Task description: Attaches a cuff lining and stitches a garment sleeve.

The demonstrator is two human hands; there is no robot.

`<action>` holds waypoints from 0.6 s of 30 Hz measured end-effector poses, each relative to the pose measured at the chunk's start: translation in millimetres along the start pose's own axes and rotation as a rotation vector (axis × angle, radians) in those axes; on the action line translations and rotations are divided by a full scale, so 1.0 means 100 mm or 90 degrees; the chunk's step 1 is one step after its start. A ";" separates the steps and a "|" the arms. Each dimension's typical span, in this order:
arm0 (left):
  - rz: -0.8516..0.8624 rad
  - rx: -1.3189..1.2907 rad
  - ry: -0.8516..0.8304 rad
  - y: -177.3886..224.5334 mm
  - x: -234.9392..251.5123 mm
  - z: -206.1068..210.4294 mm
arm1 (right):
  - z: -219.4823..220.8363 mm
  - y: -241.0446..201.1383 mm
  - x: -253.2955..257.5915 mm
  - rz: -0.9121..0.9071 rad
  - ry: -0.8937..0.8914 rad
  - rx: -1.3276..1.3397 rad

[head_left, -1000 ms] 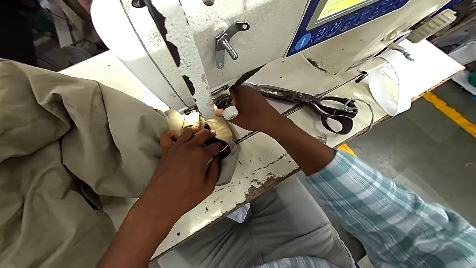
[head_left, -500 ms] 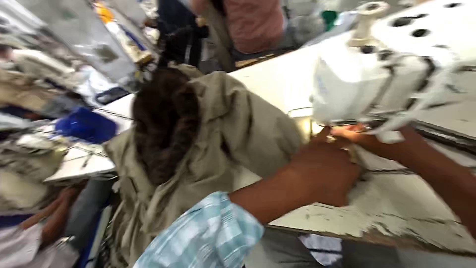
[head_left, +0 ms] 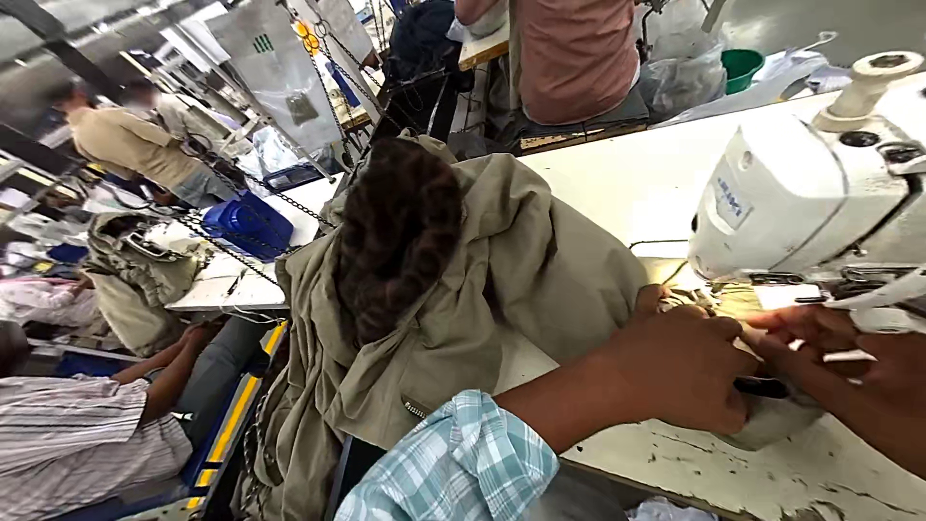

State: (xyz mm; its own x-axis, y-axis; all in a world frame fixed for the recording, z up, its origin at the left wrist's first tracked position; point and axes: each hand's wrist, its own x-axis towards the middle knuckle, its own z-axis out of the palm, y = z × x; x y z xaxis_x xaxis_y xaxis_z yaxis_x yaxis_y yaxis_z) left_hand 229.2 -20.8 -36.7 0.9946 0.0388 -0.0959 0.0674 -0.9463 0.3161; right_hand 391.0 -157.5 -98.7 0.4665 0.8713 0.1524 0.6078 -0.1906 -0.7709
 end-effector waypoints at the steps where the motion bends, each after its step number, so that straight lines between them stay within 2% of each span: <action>1: -0.001 -0.002 -0.002 0.00 0.00 0.01 | -0.09 -0.15 -0.05 0.031 -0.082 0.022; 3: -0.002 -0.008 -0.001 -0.01 0.00 0.01 | -0.25 -0.40 -0.05 0.092 -0.185 0.020; 5: 0.002 -0.011 0.015 -0.02 -0.01 0.03 | -0.32 -0.52 0.00 0.114 -0.231 -0.029; 9: 0.001 -0.006 0.035 -0.05 0.00 0.10 | -0.31 -0.61 0.08 0.117 -0.241 -0.113; 14: -0.013 -0.006 0.036 -0.02 0.00 0.11 | -0.23 -0.63 0.19 0.147 -0.236 -0.106; 16: -0.018 -0.004 0.023 -0.02 -0.01 0.08 | -0.24 -0.55 0.23 0.116 -0.242 -0.140; 18: -0.014 -0.006 0.045 0.01 -0.06 0.06 | -0.26 -0.26 0.17 0.000 -0.208 -0.231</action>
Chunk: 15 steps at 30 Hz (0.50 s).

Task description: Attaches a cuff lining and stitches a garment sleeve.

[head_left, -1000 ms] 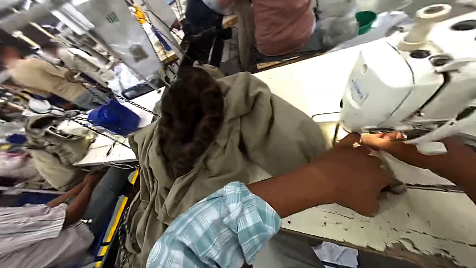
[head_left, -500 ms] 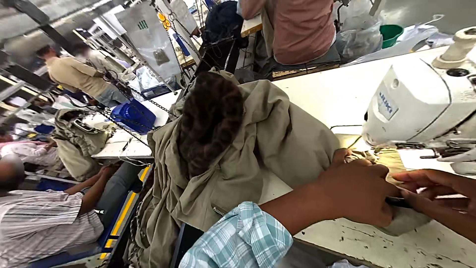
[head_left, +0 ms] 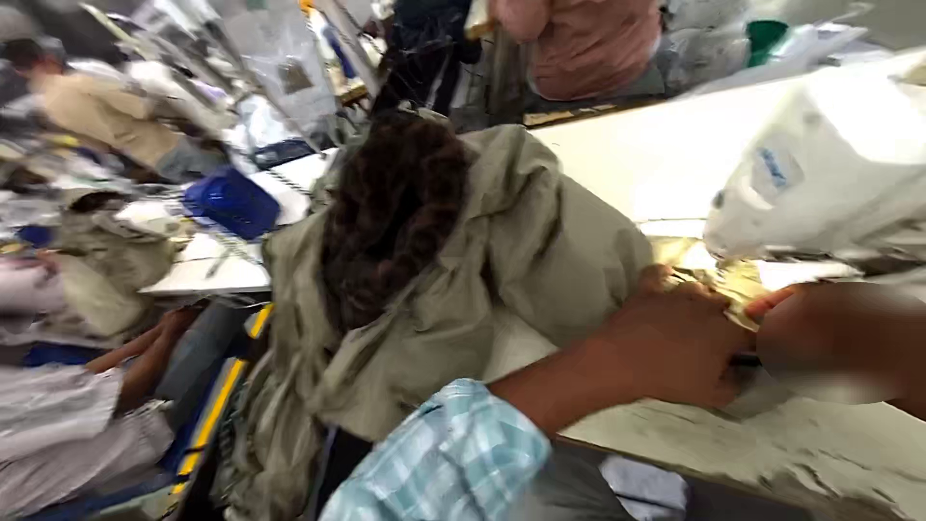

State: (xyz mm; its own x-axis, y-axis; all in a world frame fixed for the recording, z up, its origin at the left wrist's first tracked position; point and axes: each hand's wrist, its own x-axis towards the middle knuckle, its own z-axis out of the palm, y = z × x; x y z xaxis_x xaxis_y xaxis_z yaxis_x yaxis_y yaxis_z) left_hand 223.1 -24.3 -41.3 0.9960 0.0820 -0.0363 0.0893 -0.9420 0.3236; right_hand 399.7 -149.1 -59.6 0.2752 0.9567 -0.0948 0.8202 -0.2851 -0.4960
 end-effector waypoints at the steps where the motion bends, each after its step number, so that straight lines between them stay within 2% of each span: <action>1: 0.005 -0.009 0.016 0.01 -0.02 -0.01 | 0.02 0.05 -0.05 -0.047 0.059 -0.057; 3: 0.021 -0.030 0.028 0.01 -0.03 -0.02 | -0.04 -0.12 -0.12 -0.044 0.109 -0.094; 6: 0.051 0.003 0.050 -0.07 0.02 0.08 | -0.07 -0.24 -0.06 0.074 0.059 -0.062; 8: 0.052 0.012 0.072 -0.09 0.02 0.12 | -0.12 -0.26 -0.03 0.098 0.039 -0.043; 11: 0.039 0.023 0.073 -0.10 0.01 0.14 | -0.17 -0.28 -0.04 0.102 0.034 -0.035; 15: 0.034 0.026 0.060 -0.10 0.00 0.14 | -0.07 -0.31 -0.08 0.054 0.109 -0.094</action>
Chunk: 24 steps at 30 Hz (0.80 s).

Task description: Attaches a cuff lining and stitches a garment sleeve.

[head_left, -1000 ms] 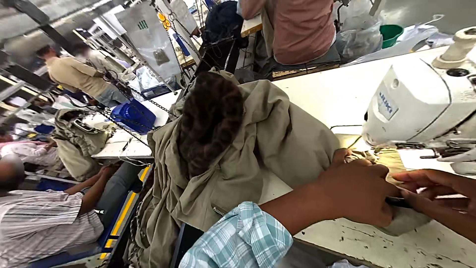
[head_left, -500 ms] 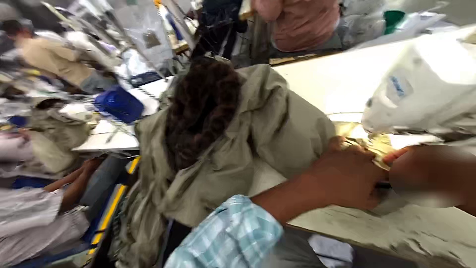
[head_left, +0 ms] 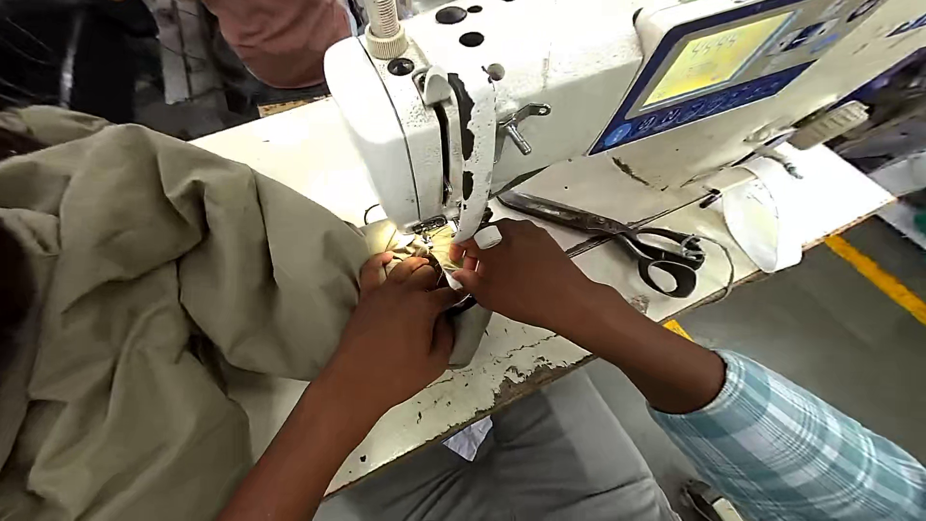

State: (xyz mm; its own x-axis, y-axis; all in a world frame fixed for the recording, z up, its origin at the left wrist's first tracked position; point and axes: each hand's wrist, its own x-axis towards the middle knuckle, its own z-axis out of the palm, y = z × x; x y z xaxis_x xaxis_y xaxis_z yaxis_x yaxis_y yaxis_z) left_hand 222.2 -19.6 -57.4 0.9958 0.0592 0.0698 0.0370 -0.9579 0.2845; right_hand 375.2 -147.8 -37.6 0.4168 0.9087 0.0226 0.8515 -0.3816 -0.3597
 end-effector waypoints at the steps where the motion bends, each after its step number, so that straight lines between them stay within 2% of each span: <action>1: 0.000 0.001 -0.002 0.00 0.00 -0.01 | -0.01 -0.02 0.00 0.003 -0.008 -0.011; 9: -0.002 0.004 -0.014 0.00 0.00 -0.01 | -0.08 -0.03 0.00 0.032 -0.018 -0.035; 14: -0.010 0.009 -0.020 0.01 0.00 -0.02 | -0.07 0.01 0.00 0.085 -0.034 0.051; 19: -0.005 0.013 -0.016 0.01 0.00 -0.01 | 0.04 -0.03 -0.07 -0.007 0.007 0.045; 24: -0.005 0.005 -0.008 0.00 -0.01 -0.02 | 0.07 -0.04 -0.08 -0.005 0.020 0.072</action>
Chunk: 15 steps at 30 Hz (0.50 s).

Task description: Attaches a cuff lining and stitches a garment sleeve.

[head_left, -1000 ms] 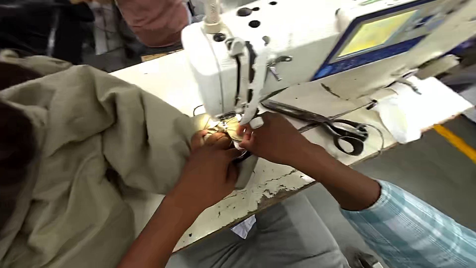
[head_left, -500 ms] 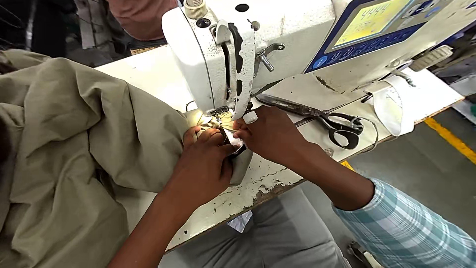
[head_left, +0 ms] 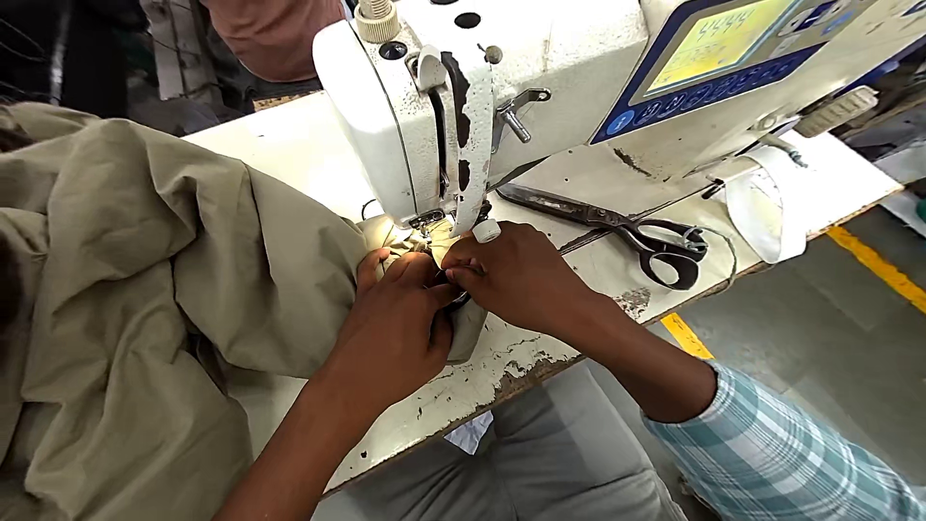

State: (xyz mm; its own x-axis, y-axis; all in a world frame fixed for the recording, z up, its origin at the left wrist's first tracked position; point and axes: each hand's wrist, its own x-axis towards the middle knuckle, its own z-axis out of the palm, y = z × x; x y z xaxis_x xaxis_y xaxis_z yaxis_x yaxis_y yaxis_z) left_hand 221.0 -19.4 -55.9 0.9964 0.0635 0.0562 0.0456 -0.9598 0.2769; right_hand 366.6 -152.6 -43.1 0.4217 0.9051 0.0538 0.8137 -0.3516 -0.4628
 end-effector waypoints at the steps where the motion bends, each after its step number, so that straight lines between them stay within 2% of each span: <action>1: 0.003 0.001 0.002 0.00 0.00 0.00 | 0.00 0.00 0.00 0.001 0.005 0.006; 5: 0.000 -0.005 0.004 0.00 0.01 -0.01 | 0.07 -0.02 -0.03 -0.016 0.015 0.000; 10: 0.011 -0.004 0.002 -0.01 0.01 0.00 | 0.02 -0.06 -0.03 -0.004 -0.053 -0.073; 12: 0.017 -0.008 0.005 -0.02 0.02 -0.01 | 0.01 0.04 -0.03 0.013 -0.004 -0.072; 15: 0.016 -0.003 -0.004 -0.02 0.02 -0.04 | 0.01 0.21 0.00 0.003 0.144 -0.035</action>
State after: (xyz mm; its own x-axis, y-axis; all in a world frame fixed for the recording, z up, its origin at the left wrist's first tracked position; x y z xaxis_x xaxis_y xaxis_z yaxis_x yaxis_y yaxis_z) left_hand 222.3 -16.5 -52.7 0.9977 0.0377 0.0571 0.0203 -0.9599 0.2797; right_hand 383.0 -159.7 -53.6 0.4995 0.8292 0.2509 0.8294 -0.3740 -0.4151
